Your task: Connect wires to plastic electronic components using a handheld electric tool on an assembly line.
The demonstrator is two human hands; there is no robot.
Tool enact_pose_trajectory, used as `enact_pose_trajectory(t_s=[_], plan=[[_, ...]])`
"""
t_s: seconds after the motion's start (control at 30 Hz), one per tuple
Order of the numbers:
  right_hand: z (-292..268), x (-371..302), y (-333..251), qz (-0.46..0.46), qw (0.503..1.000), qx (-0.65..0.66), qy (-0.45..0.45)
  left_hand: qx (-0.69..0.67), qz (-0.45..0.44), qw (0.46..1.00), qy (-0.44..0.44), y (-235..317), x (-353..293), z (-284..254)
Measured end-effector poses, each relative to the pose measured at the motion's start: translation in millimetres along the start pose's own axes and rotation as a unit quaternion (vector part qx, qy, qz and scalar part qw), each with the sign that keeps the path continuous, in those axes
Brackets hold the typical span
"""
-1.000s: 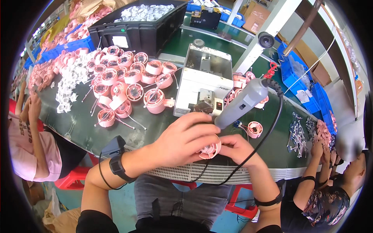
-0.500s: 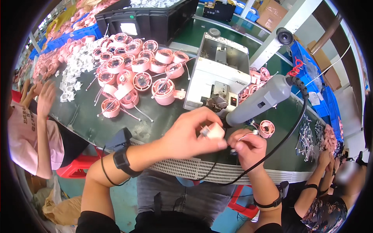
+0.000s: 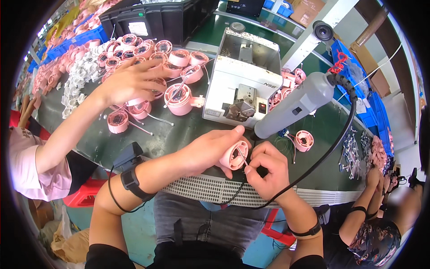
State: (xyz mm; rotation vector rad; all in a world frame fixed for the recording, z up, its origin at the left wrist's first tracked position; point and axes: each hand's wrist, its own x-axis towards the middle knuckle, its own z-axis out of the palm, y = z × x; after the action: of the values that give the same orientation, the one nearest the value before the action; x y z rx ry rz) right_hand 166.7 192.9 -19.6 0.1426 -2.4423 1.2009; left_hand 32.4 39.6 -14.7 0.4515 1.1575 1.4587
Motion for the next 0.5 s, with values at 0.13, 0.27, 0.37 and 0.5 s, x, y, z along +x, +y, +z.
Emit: enact_pose_trajectory(t_s=[0.13,0.27,0.37,0.5], plan=[[4,-3,-7,-0.035,0.994,-0.094,0.039,0.014,0.02,1.0,0.013,-6,2,-1],[9,-8,-7,-0.102,0.978,-0.17,0.064,0.011,0.029,0.999,-0.025,-9,5,-1],[7,-2,-5,-0.055,0.99,-0.114,0.057,0.011,0.041,0.998,-0.055,-13,7,-2],[-1,2,-13,0.013,0.989,-0.021,0.144,-0.022,0.076,0.996,-0.029,-7,4,-1]])
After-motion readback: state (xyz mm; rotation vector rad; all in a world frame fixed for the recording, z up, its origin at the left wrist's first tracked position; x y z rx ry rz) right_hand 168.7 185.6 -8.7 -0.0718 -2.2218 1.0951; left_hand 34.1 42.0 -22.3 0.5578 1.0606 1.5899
